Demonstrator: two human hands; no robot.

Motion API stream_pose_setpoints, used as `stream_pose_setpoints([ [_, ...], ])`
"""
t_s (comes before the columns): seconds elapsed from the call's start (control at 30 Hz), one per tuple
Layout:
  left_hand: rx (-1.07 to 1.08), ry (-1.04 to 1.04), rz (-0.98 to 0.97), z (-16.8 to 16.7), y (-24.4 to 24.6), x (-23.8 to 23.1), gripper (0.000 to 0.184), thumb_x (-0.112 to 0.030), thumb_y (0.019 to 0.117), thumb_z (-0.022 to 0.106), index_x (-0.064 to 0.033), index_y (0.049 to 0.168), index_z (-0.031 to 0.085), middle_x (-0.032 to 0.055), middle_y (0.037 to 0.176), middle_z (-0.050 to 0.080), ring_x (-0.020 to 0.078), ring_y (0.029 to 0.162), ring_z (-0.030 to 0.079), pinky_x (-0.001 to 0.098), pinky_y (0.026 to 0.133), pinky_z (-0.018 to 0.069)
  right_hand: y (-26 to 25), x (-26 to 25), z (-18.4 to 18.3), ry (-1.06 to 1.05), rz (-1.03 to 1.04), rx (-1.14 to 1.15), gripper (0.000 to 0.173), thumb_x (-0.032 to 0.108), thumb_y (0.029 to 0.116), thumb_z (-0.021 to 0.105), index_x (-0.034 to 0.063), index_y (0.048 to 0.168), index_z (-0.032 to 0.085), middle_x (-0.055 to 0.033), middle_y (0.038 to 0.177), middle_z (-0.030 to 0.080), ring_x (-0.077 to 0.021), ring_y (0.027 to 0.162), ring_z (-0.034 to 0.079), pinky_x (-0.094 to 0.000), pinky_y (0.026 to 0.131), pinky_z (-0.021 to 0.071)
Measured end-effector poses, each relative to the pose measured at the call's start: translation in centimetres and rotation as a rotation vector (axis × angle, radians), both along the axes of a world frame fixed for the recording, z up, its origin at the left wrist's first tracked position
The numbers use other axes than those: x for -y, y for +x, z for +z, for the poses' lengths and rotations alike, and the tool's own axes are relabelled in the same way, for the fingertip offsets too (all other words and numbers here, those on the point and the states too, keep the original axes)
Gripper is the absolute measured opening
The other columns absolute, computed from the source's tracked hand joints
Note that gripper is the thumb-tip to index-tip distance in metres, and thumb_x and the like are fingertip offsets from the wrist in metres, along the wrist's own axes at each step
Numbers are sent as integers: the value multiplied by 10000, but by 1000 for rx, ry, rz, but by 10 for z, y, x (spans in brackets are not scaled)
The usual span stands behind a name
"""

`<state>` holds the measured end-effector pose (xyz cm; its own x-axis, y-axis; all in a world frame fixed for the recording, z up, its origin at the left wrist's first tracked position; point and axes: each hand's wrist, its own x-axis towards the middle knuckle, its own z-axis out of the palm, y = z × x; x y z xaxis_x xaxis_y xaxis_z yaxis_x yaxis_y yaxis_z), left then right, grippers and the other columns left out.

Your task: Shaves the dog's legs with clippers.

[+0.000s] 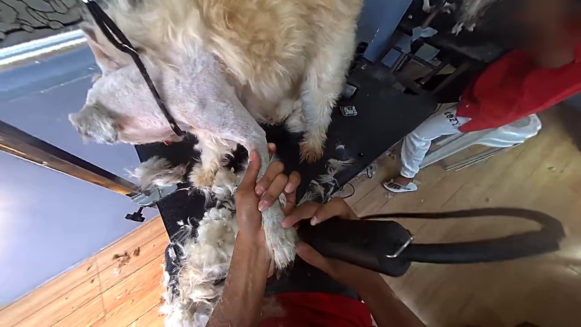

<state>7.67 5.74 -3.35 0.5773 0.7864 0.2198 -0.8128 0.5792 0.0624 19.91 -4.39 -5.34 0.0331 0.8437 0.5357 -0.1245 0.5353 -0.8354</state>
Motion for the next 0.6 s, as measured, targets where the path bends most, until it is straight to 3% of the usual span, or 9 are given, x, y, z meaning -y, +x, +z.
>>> stream_pose_setpoints([
  [0.13, -105, 87, 15, 6, -7, -1, 536, -519, 1100, 222, -89, 1262, 498, -68, 574, 347, 24, 407, 375, 154, 440, 405, 6, -30, 4, 212, 128, -9, 358, 45, 848, 798, 86, 1132, 583, -113, 1042, 738, -251, 972, 725, -435, 900, 611],
  [0.2, -42, 80, 19, 12, -6, -11, 541, -494, 1103, 230, -63, 1279, 505, -66, 559, 392, 53, 416, 423, 192, 479, 455, 7, -39, 10, 234, 153, 3, 356, 38, 841, 801, 76, 1110, 572, -116, 1005, 740, -261, 959, 732, -450, 895, 617],
  [0.33, -31, 117, 47, 20, -5, -22, 551, -481, 1105, 231, -44, 1294, 508, -63, 554, 422, 70, 420, 452, 212, 485, 475, 5, -38, 29, 27, 163, -78, 412, -42, 821, 797, 89, 1106, 530, -90, 962, 740, -209, 957, 734, -366, 885, 616],
  [0.43, -98, 130, 55, 24, -7, -16, 575, -525, 1097, 218, -74, 1269, 530, -78, 555, 374, 37, 408, 400, 174, 450, 420, 4, -40, 33, -59, 169, -176, 413, -66, 813, 793, 82, 1099, 535, -103, 916, 717, -197, 903, 734, -334, 828, 627],
  [0.6, -78, 135, 57, 32, -3, -33, 559, -487, 1103, 232, -40, 1249, 534, -65, 547, 399, 70, 411, 426, 217, 488, 466, -5, -37, 60, -406, -50, -139, 343, -15, 771, 799, 65, 1045, 609, -122, 870, 728, -203, 771, 725, -314, 661, 622],
])
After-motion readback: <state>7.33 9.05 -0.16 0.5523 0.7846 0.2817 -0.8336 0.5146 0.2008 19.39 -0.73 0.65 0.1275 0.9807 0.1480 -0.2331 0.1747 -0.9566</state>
